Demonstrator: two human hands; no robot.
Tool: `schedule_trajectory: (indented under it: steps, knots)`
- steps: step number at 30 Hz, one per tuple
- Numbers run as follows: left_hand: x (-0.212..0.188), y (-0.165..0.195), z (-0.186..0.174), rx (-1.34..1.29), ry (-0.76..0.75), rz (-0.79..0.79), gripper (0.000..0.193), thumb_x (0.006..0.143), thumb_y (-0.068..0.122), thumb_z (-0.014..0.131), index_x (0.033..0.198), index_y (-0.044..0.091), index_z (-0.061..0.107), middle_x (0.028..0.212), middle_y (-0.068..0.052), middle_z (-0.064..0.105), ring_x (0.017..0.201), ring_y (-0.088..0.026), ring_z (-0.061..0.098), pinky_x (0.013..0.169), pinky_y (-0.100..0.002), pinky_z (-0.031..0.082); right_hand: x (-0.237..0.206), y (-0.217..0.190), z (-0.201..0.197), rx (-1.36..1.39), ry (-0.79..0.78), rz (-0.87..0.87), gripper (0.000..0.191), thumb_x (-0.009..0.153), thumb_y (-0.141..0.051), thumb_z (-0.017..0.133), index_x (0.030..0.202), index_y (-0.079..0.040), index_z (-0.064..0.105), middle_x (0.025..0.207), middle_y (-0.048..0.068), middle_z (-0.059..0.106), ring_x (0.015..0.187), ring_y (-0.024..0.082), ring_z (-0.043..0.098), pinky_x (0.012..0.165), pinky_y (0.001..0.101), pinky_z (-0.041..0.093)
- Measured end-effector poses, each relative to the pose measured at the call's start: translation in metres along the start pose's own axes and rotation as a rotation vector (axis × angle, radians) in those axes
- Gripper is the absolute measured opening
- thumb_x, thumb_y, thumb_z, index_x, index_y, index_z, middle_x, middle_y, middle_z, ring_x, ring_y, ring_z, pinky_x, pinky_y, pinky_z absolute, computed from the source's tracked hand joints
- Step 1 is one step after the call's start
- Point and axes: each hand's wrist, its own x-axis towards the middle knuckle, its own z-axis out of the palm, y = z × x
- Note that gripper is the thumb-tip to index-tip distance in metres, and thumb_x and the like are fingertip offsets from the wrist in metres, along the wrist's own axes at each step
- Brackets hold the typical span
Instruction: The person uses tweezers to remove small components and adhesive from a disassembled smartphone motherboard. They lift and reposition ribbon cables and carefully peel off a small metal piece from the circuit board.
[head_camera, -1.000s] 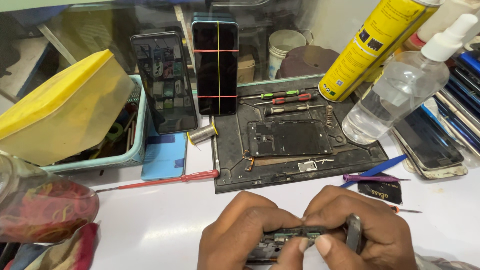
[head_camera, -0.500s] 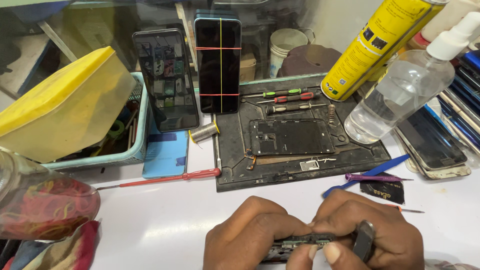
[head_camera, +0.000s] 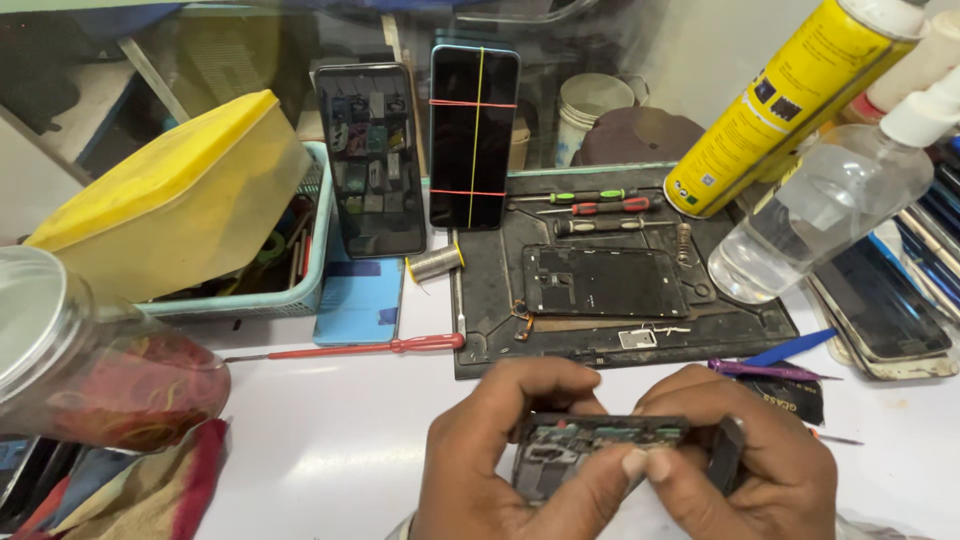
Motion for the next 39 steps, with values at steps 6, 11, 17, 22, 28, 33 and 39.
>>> schedule_trajectory:
  steps: [6,11,17,22,28,33,39]
  knots:
    - [0.001,-0.002,-0.001,-0.128,0.016,-0.013,0.03,0.089,0.023,0.076,0.109,0.002,0.071,0.1,-0.012,0.081,0.099,-0.018,0.081,0.093,-0.033,0.063,-0.001,0.006,-0.005,-0.046,0.171,0.036,0.018,0.09,-0.006,0.072,0.104,0.005,0.068,0.097,0.019,0.066,0.081,0.015,0.062,0.071,0.0272,0.047]
    - [-0.001,0.001,-0.003,-0.085,0.001,0.036,0.027,0.091,0.025,0.075,0.107,0.002,0.075,0.096,-0.011,0.082,0.095,-0.017,0.08,0.089,-0.032,0.062,-0.005,0.006,-0.004,-0.032,0.186,-0.023,0.02,0.091,-0.011,0.072,0.105,0.003,0.067,0.098,0.018,0.07,0.088,0.016,0.066,0.078,0.0277,0.053]
    - [-0.002,0.003,-0.002,-0.041,0.001,-0.04,0.025,0.09,0.025,0.076,0.105,0.005,0.079,0.083,-0.007,0.083,0.08,-0.011,0.079,0.076,-0.027,0.062,-0.005,0.0,0.002,-0.049,0.216,-0.023,0.021,0.092,-0.014,0.072,0.104,0.001,0.067,0.099,0.018,0.07,0.094,0.019,0.068,0.083,0.0298,0.054]
    - [-0.003,-0.001,-0.002,-0.008,-0.011,-0.005,0.021,0.091,0.022,0.074,0.103,0.006,0.078,0.081,-0.006,0.081,0.075,-0.008,0.077,0.071,-0.025,0.061,-0.005,0.0,0.005,-0.084,0.197,-0.072,0.02,0.094,-0.016,0.074,0.104,0.0,0.067,0.098,0.016,0.07,0.097,0.02,0.068,0.088,0.0302,0.054]
    - [-0.001,-0.001,0.0,0.012,-0.002,-0.023,0.024,0.092,0.022,0.074,0.106,0.003,0.077,0.087,-0.01,0.083,0.08,-0.013,0.078,0.073,-0.027,0.062,-0.006,0.007,0.002,-0.085,0.201,-0.035,0.018,0.093,-0.011,0.072,0.104,0.001,0.067,0.094,0.017,0.071,0.087,0.016,0.066,0.082,0.0271,0.051]
    - [0.003,-0.002,-0.004,-0.044,-0.055,0.06,0.037,0.093,0.019,0.071,0.122,-0.005,0.069,0.1,-0.016,0.08,0.098,-0.02,0.079,0.091,-0.033,0.061,-0.002,0.011,-0.005,-0.121,0.246,0.044,0.02,0.092,-0.011,0.067,0.106,0.003,0.062,0.101,0.015,0.066,0.078,0.01,0.054,0.07,0.0218,0.043]
    - [0.007,-0.007,-0.002,-0.159,-0.071,-0.242,0.046,0.088,0.017,0.07,0.126,-0.008,0.068,0.104,-0.017,0.083,0.099,-0.02,0.082,0.089,-0.032,0.063,0.004,0.011,-0.013,0.187,0.303,0.284,0.024,0.097,-0.015,0.065,0.107,0.007,0.062,0.089,0.012,0.061,0.06,0.008,0.047,0.049,0.0227,0.035]
